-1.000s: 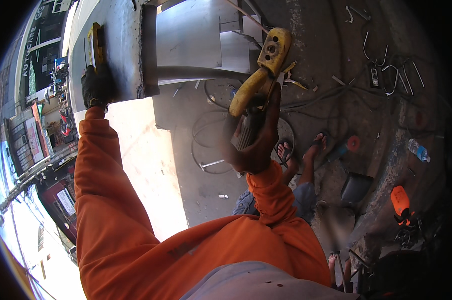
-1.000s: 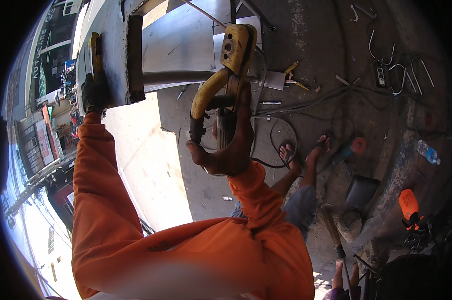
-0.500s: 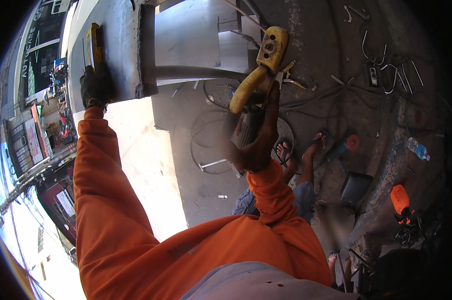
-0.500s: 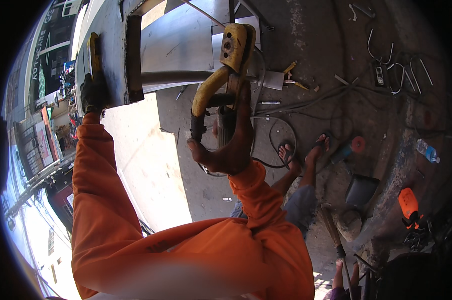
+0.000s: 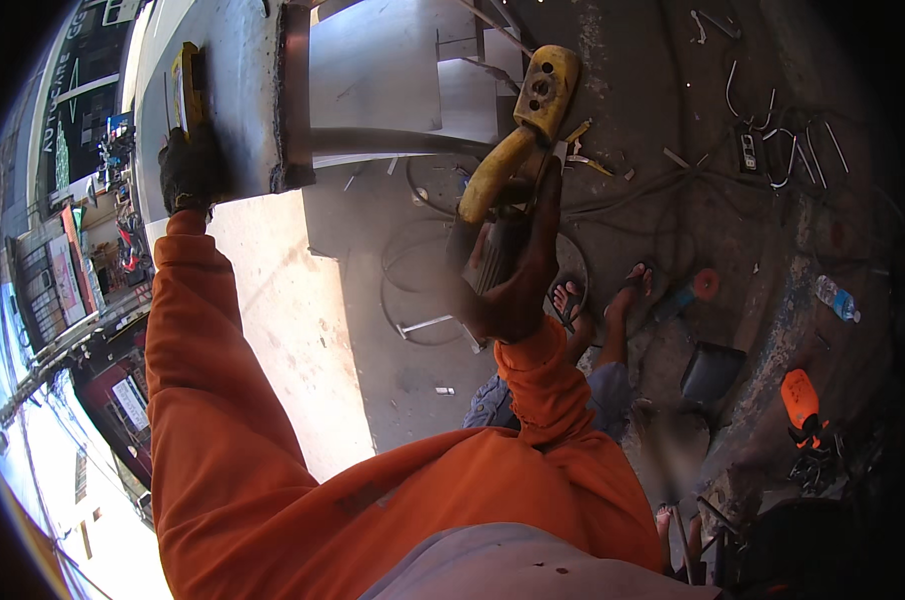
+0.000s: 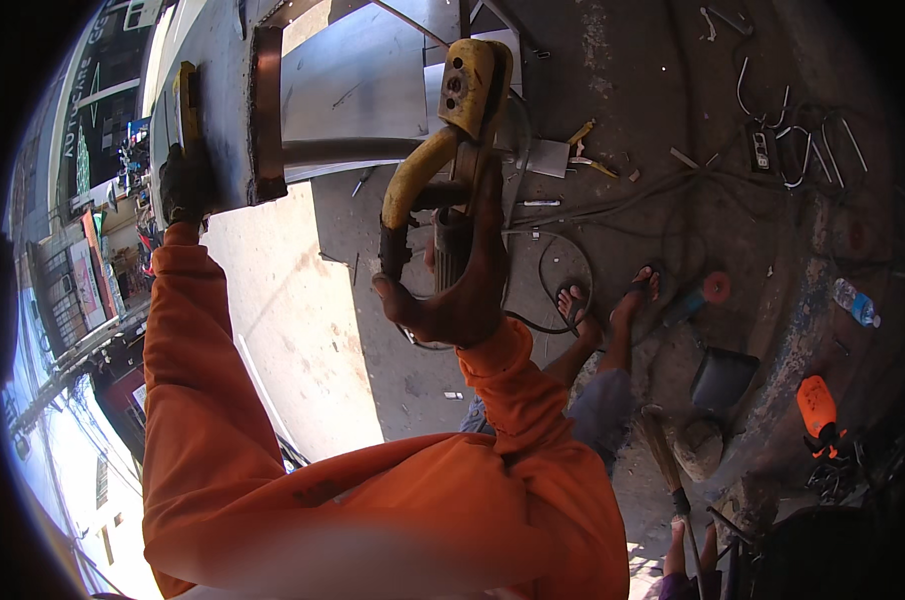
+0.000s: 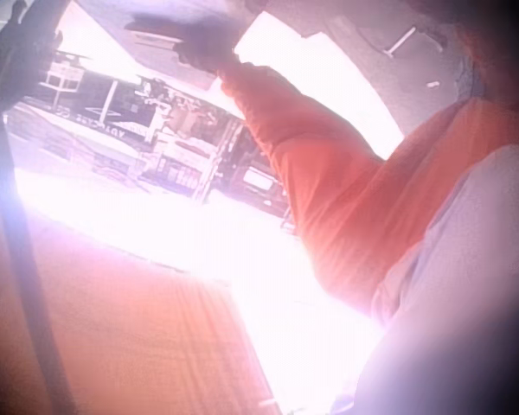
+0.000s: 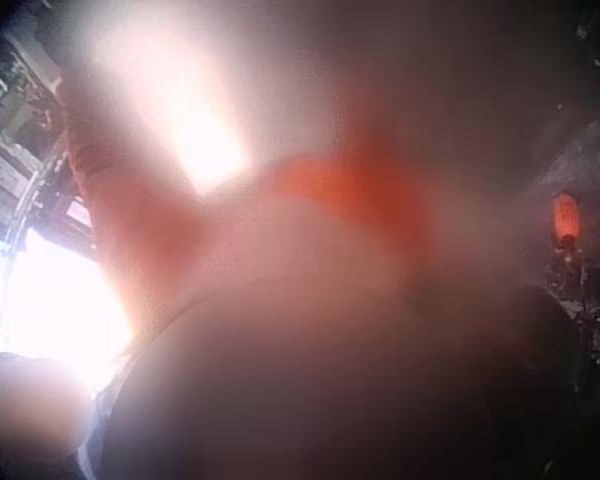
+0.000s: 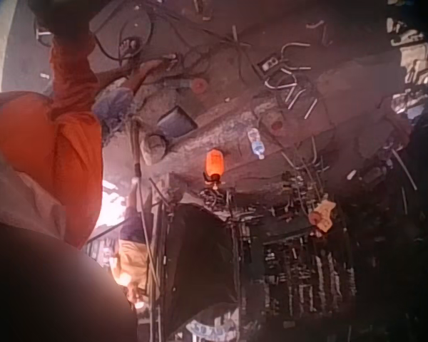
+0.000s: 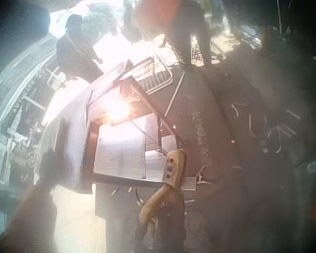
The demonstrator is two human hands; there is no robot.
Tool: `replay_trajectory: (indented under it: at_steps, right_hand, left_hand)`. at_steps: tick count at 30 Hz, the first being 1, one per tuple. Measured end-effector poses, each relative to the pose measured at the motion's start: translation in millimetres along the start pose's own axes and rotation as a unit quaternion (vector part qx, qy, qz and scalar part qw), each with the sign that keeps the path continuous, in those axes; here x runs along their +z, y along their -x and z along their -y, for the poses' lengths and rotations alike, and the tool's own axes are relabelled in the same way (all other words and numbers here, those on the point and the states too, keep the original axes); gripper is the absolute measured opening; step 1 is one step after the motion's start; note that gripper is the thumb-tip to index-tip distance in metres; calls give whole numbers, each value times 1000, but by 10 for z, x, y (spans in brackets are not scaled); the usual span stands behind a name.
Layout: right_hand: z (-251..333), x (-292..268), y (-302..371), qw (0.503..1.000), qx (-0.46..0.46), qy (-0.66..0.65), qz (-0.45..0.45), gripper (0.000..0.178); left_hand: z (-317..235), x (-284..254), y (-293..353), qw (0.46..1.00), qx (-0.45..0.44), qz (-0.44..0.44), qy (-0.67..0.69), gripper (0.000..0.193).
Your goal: The person welds seams on a large metal frame using a handheld welding torch. They reposition the frame and continue welding different sections, then set the torch down and handle a small metal piece.
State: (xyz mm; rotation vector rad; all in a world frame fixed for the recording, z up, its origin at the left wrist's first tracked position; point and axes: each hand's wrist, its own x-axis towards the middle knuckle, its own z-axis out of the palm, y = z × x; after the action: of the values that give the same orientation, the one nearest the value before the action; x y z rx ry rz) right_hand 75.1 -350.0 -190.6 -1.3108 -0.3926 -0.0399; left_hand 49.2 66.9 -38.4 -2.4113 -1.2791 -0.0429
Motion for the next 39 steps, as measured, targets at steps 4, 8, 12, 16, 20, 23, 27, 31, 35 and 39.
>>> replay_trajectory:
  at_steps: [4,8,12,16,20,23,27,31,35,39]
  right_hand:
    - [12,-11,-16,1000,29,0,-8,126]
    - [28,4,-53,999,28,-28,-27,129]
    - [68,-15,-49,996,54,-65,-14,110]
    - [39,-10,-49,998,51,-43,-10,124]
    - [0,-21,-33,998,51,-19,3,129]
    - [-8,-27,-8,997,65,-34,6,129]
    - [-54,-14,-4,998,49,-27,5,128]
    - [-118,19,-36,999,-24,-7,-23,126]
    - [-76,-14,-54,1000,15,-4,4,126]
    - [47,-7,-60,998,35,-57,-17,109]
  left_hand:
    - [8,-32,31,1000,18,5,13,62]
    - [-7,-40,54,1000,7,9,8,68]
    - [-11,-31,46,1000,15,2,6,72]
    - [-5,-37,45,1000,-2,6,9,65]
    - [-16,-45,61,1000,2,8,7,66]
    - [-27,-47,66,1000,6,0,11,69]
    - [-36,-52,49,1000,-7,16,15,66]
    - [-36,-70,48,1000,-3,10,13,66]
    - [-49,-85,63,999,-4,21,25,66]
    - [-50,-82,70,1000,8,11,24,66]
